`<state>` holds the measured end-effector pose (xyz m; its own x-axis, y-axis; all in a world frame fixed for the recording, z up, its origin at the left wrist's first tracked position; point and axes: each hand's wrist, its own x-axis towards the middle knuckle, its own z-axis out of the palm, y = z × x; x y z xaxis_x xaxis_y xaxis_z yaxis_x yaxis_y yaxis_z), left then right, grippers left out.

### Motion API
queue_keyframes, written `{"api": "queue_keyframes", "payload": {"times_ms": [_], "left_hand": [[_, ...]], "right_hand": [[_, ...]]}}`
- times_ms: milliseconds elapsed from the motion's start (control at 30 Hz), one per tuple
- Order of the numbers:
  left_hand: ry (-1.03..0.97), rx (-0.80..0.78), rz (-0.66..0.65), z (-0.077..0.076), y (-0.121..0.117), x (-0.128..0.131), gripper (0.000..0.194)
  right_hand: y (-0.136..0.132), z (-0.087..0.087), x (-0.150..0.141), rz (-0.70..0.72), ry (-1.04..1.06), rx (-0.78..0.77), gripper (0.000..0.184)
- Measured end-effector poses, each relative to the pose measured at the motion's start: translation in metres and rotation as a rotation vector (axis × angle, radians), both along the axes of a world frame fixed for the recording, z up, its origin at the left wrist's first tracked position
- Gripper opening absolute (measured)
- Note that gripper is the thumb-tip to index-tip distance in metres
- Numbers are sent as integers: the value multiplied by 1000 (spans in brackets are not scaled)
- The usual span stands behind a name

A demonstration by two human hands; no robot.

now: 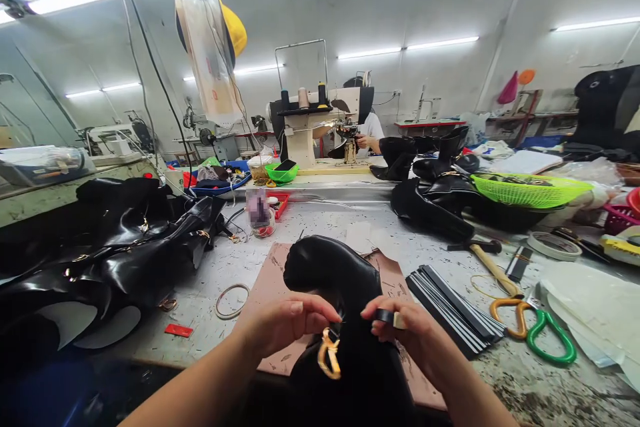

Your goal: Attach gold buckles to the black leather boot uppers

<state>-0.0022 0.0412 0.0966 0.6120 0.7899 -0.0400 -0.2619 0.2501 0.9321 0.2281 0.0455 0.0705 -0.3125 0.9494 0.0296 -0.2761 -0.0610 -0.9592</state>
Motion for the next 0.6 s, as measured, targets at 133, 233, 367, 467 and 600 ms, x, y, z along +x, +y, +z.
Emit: {"api": "queue_keyframes", "payload": {"times_ms": [133,233,367,467,600], "left_hand": [[129,75,51,-6,-1,19,41],[516,367,226,-6,-2,25,31],[642,570,265,-5,1,24,5],[274,367,200,-7,4,22,7],[-20,114,139,-15,4,26,18]], "right_hand": [[0,-4,-9,92,-6,36,34],[-4,-5,-13,3,34,-6,47],[-9,-3,-20,-189,-91,1,28],[-10,-3,-21,-216,-167,51,31],[-14,-4,-20,-245,-245,155,27]]}}
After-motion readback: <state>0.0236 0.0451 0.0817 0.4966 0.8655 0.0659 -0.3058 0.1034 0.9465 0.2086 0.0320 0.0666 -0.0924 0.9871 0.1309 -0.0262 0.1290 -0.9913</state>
